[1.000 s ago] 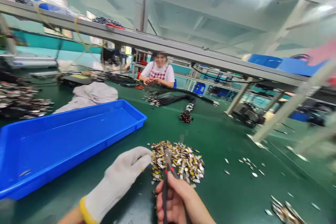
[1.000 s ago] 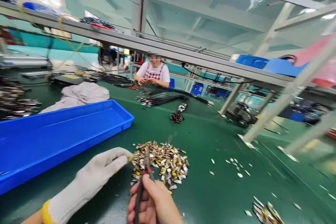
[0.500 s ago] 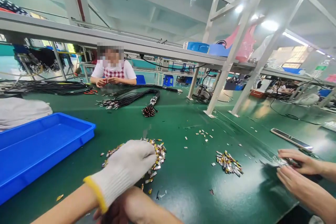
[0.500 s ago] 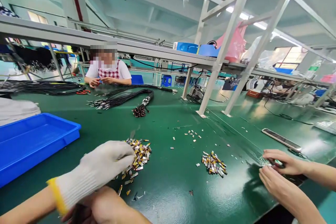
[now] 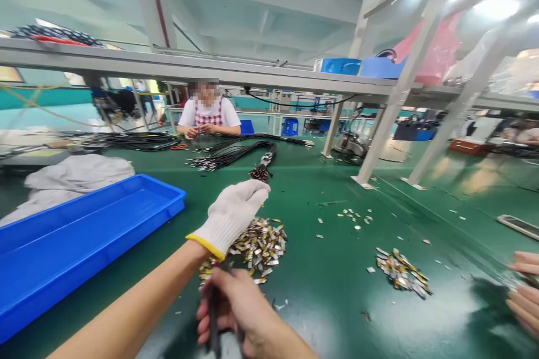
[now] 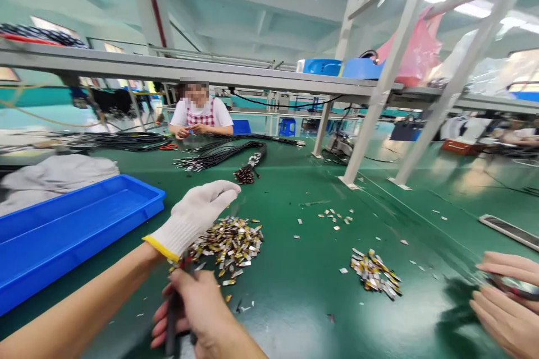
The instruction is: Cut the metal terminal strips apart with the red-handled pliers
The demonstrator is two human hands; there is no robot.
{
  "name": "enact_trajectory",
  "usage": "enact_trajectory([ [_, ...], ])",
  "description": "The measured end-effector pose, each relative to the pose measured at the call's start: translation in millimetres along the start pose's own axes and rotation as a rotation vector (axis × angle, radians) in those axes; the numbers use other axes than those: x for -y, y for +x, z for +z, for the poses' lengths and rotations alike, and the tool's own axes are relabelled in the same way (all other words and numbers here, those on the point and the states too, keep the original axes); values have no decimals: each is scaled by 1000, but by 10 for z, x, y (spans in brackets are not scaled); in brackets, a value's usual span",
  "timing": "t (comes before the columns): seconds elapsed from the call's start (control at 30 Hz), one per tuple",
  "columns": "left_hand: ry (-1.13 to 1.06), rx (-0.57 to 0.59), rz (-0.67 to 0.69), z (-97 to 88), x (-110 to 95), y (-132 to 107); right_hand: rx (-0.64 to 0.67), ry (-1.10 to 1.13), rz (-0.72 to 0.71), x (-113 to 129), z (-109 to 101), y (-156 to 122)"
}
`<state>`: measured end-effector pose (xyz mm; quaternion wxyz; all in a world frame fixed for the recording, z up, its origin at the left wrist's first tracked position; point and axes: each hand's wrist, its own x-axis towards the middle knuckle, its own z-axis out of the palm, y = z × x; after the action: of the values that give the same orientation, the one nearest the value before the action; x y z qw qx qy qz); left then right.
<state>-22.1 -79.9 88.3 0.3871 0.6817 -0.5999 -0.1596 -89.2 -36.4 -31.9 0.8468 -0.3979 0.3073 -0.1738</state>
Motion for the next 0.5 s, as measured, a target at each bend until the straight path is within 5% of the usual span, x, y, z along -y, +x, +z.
enact_trajectory([
  [0.23, 268, -28, -131, -513, 732, -532, -281, -168, -321, 225, -272, -97],
  [0.37, 350, 80, -117, -496, 1021, -801, -322, -231, -330, 272, -369, -130],
  [0.5, 425, 167, 16, -359, 1101, -872, -332, -296, -337, 227, -362, -139],
])
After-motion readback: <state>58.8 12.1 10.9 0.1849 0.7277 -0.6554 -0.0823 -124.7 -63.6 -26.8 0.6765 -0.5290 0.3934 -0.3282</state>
